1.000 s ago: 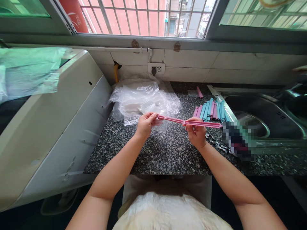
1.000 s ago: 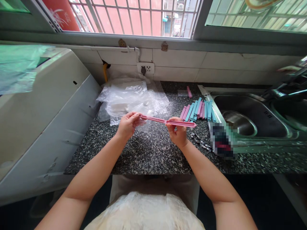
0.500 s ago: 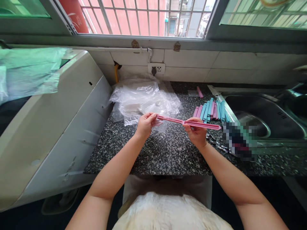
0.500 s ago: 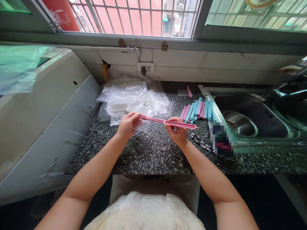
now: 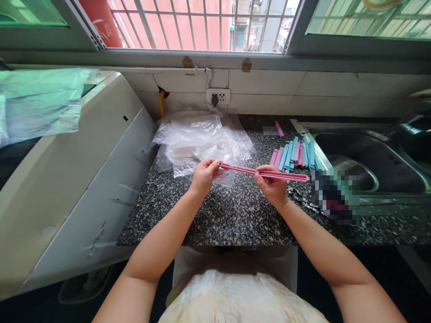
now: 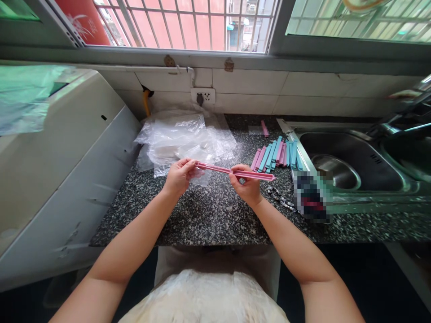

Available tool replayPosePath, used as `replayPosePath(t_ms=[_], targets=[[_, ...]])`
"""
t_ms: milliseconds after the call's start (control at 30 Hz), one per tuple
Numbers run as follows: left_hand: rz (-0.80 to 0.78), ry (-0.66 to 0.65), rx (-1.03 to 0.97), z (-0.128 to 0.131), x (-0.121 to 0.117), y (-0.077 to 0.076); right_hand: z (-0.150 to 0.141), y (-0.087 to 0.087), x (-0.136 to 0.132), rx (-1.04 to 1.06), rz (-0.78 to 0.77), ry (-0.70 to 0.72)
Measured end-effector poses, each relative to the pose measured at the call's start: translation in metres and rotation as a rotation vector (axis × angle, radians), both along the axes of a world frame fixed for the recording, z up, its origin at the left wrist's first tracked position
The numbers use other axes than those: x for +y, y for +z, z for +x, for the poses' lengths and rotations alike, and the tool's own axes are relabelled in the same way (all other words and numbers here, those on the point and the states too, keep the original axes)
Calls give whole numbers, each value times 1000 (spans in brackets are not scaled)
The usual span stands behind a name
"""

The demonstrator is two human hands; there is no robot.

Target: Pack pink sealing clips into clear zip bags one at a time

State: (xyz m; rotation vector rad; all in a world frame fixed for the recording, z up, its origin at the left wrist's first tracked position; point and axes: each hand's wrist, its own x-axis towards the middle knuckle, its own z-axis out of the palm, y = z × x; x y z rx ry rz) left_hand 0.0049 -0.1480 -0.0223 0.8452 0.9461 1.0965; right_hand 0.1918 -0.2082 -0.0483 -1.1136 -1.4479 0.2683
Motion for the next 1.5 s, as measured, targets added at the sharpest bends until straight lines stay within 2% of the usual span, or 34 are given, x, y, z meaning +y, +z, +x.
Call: replayPosePath(t_ms=[500, 867, 1100, 1500], targets=[[-10, -5, -29, -1, 2, -2, 3, 2, -1, -40, 4, 23], [5, -84, -52, -3, 3, -3, 3, -2, 0, -7, -62, 7], [35, -117, -125, -2, 4, -8, 3, -3, 2, 3, -33, 11], [30, -70, -4, -4, 4, -8, 5, -4, 1, 45, -65, -20]])
